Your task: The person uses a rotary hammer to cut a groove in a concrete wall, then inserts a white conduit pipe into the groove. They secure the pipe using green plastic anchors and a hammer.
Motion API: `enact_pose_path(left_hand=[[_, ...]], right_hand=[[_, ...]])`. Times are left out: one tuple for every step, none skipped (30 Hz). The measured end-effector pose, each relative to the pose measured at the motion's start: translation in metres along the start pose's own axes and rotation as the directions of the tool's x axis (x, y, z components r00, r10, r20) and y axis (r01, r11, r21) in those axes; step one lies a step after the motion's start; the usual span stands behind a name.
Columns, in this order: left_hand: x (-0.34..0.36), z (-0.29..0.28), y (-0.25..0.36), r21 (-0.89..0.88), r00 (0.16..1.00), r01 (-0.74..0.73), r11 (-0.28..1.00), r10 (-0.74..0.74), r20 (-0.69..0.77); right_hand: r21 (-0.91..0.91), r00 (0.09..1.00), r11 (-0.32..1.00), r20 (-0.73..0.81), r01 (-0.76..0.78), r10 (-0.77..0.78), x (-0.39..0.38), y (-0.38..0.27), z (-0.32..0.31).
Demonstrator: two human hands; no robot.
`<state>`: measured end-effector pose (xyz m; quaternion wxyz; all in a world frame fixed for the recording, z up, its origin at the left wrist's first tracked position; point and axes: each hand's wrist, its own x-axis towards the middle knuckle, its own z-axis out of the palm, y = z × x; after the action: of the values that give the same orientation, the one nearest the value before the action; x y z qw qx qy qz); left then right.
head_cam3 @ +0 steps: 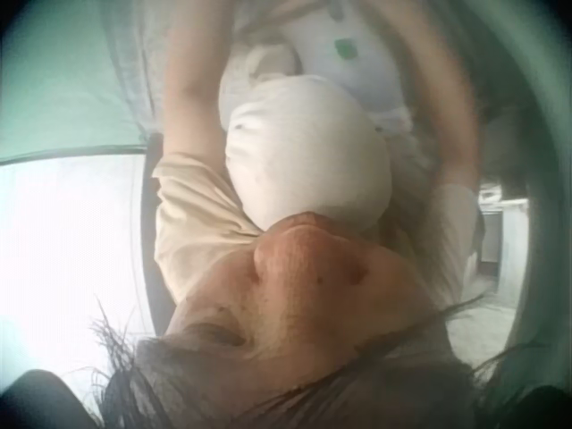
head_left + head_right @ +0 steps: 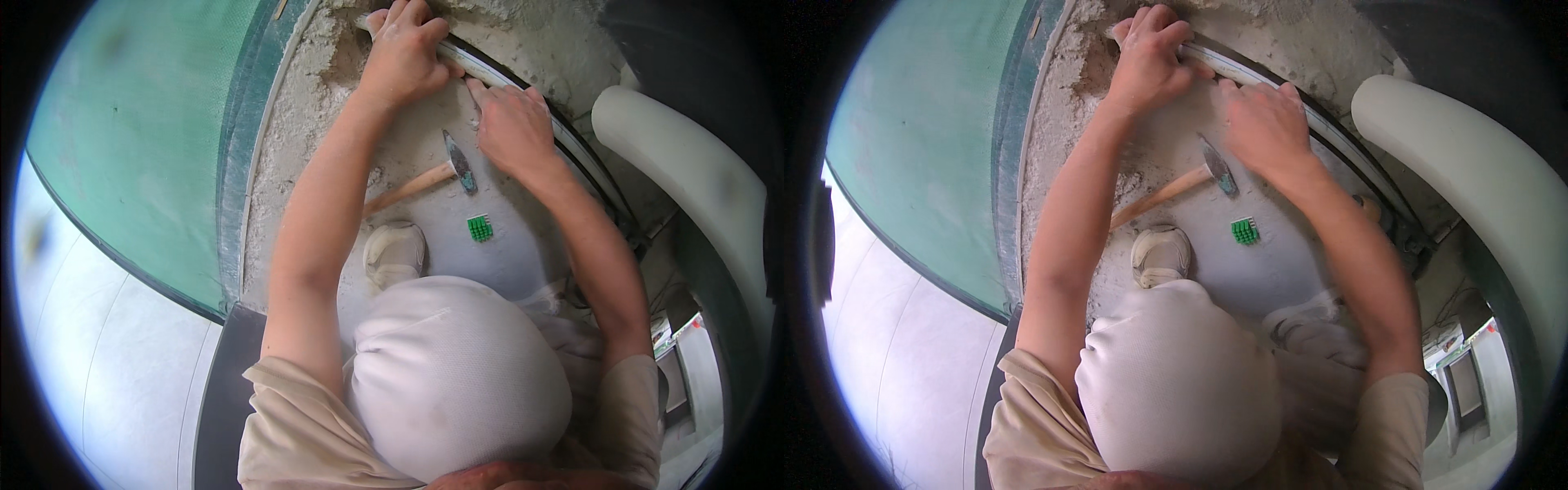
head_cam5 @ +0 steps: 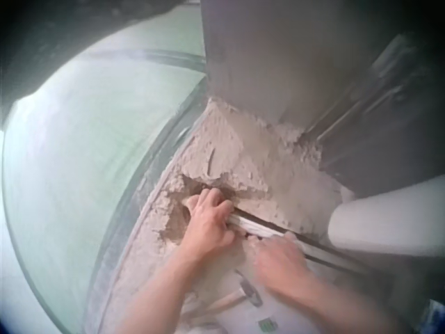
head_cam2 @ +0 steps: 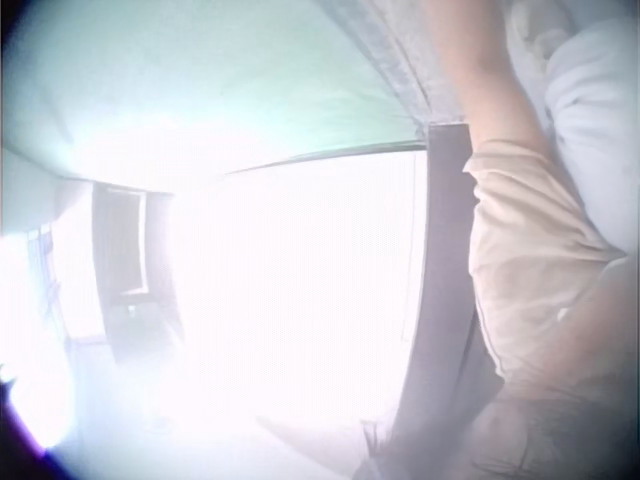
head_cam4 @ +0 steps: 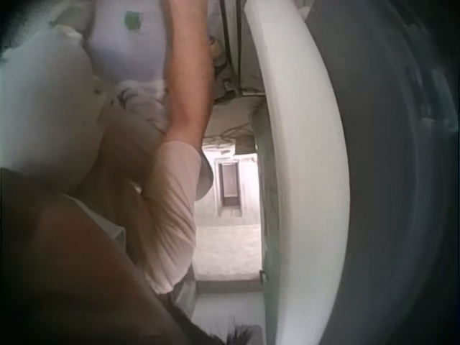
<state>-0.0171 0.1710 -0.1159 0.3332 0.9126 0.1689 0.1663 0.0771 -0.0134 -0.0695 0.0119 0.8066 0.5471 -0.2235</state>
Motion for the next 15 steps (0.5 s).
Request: enact_pose_path(left_hand=[[0.001, -0.001, 0.0, 0.019, 1.0, -0.006, 1.0, 0.006, 0.007], [-0.001, 0.001, 0.001, 0.027, 1.0, 0.006, 1.0, -0.006, 0.003], [-0.003, 0.001, 0.002, 0.035, 1.0, 0.019, 0.999, -0.019, 0.0], [-0.003, 0.002, 0.003, 0.043, 1.0, 0.031, 0.999, -0.03, -0.003], [-0.004, 0.003, 0.002, 0.042, 1.0, 0.013, 0.999, -0.012, -0.021], [-0.004, 0.003, 0.002, 0.043, 0.999, -0.005, 0.999, 0.006, -0.038], [-0.005, 0.003, 0.002, 0.044, 0.998, -0.021, 0.999, 0.024, -0.055], [-0.004, 0.003, 0.002, 0.05, 0.999, -0.017, 0.999, 0.02, -0.042], [-0.004, 0.003, 0.001, 0.052, 1.0, -0.013, 0.999, 0.014, -0.026], [-0.005, 0.003, 0.0, 0.055, 1.0, -0.007, 0.998, 0.007, -0.01], [-0.006, 0.002, 0.0, 0.069, 1.0, 0.005, 0.998, -0.005, 0.001], [-0.005, 0.004, 0.001, 0.074, 1.0, 0.009, 0.997, -0.01, 0.016], [-0.004, 0.005, 0.002, 0.079, 0.999, 0.012, 0.997, -0.014, 0.03], [-0.004, 0.004, 0.003, 0.101, 0.998, 0.003, 0.995, -0.009, 0.056], [-0.004, 0.003, 0.002, 0.116, 0.997, -0.003, 0.993, -0.006, 0.079]], right_hand=[[0.031, 1.0, 0.999, 0.0, -0.015, 0.015, -0.001, 0.002, 0.001], [0.057, 1.0, 0.998, -0.01, -0.019, 0.019, -0.002, 0.003, 0.003], [0.084, 1.0, 0.996, -0.02, -0.022, 0.024, -0.003, 0.005, 0.005], [0.112, 0.999, 0.993, -0.03, -0.026, 0.03, -0.004, 0.008, 0.005], [0.156, 0.996, 0.988, -0.084, -0.015, 0.028, -0.007, 0.008, 0.004], [0.2, 0.99, 0.98, -0.138, -0.001, 0.029, -0.012, 0.009, 0.001], [0.243, 0.981, 0.97, -0.192, 0.016, 0.032, -0.017, 0.009, 0.0], [0.343, 0.983, 0.938, -0.156, -0.039, 0.098, -0.025, 0.006, -0.001], [0.439, 0.98, 0.893, -0.111, -0.098, 0.162, -0.036, 0.001, 0.0], [0.527, 0.974, 0.835, -0.06, -0.156, 0.22, -0.047, -0.005, 0.0], [0.667, 0.971, 0.71, 0.093, -0.224, 0.219, -0.06, -0.017, 0.003], [0.77, 0.95, 0.557, 0.24, -0.311, 0.199, -0.073, -0.03, 0.009], [0.777, 0.892, 0.455, 0.439, -0.435, 0.105, -0.081, -0.042, 0.02], [0.745, 0.795, 0.362, 0.606, -0.561, -0.015, -0.087, -0.053, 0.032], [0.676, 0.699, 0.286, 0.715, -0.68, -0.029, -0.09, -0.069, 0.041]])
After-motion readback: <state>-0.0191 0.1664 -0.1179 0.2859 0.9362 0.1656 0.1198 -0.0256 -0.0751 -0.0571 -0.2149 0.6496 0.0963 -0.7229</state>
